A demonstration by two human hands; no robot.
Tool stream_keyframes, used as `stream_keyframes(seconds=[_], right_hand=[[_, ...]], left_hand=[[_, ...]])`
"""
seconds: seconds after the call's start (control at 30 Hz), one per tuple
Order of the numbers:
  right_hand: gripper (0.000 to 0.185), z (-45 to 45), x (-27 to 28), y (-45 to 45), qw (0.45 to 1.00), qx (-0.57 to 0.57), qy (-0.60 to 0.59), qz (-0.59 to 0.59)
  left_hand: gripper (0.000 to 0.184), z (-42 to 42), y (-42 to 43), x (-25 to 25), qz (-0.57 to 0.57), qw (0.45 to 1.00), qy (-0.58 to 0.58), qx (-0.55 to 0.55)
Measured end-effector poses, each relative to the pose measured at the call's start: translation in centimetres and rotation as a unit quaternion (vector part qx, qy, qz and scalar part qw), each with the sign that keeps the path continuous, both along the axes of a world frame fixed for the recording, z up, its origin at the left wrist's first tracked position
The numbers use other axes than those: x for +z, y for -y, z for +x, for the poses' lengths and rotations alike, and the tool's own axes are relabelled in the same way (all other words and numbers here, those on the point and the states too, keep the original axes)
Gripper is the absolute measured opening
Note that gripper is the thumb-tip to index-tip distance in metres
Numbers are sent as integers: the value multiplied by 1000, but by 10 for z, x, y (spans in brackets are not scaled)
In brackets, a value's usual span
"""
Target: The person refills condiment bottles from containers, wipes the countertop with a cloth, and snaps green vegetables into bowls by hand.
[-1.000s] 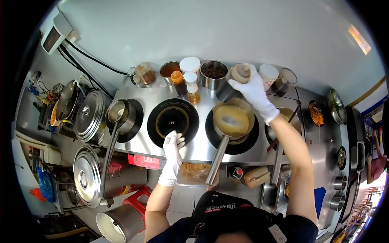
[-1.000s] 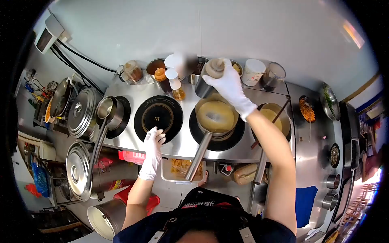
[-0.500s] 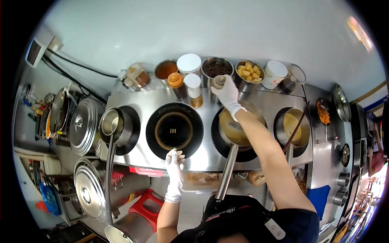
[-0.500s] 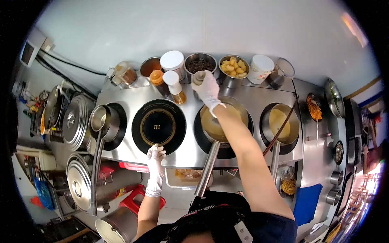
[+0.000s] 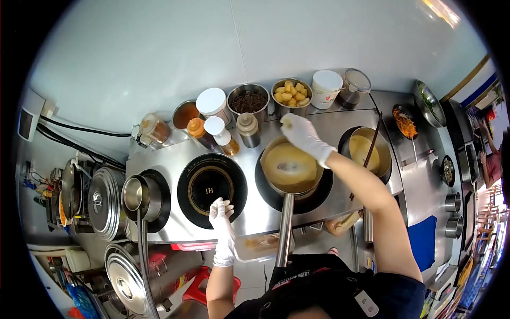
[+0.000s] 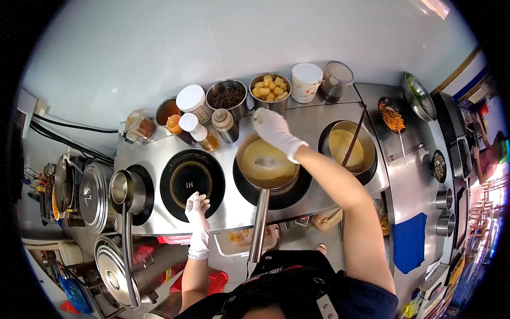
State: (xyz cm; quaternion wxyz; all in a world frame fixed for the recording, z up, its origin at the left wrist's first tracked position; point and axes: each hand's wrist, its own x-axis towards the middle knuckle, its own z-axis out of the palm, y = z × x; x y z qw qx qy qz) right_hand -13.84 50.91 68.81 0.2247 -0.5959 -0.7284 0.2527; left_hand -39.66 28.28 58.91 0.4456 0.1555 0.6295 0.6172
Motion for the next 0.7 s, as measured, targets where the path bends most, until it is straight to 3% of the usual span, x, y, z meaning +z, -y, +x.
stream_keyframes(seconds=[0.13, 0.27, 0.33, 0.4, 0.53, 0.57, 0.6, 0.7], right_hand=[[15, 70, 2, 6, 997, -18, -24, 65], [13, 127, 32, 63, 987, -31, -133, 87], [11, 155, 48, 107, 981, -90, -171, 30], [7, 193, 35, 152, 929, -120, -350, -8], [7, 269, 21, 252, 856, -282, -433, 8], [12, 288, 17, 281, 842, -343, -415, 3], [18, 311, -3, 309, 842, -402, -359, 44], [22, 377, -25, 411, 792, -564, -228, 53]], left_hand=[[21, 9, -16, 11, 33, 999, -27, -10], [24, 31, -28, 47, 40, 994, -98, -37], [24, 49, -29, 71, 78, 986, -136, -64], [27, 57, -30, 87, 103, 975, -165, -107], [32, 111, -28, 150, 100, 943, -287, -134], [31, 126, -25, 167, 74, 925, -344, -145], [27, 131, -26, 167, 126, 937, -277, -170], [26, 184, -13, 198, 206, 908, -291, -220]])
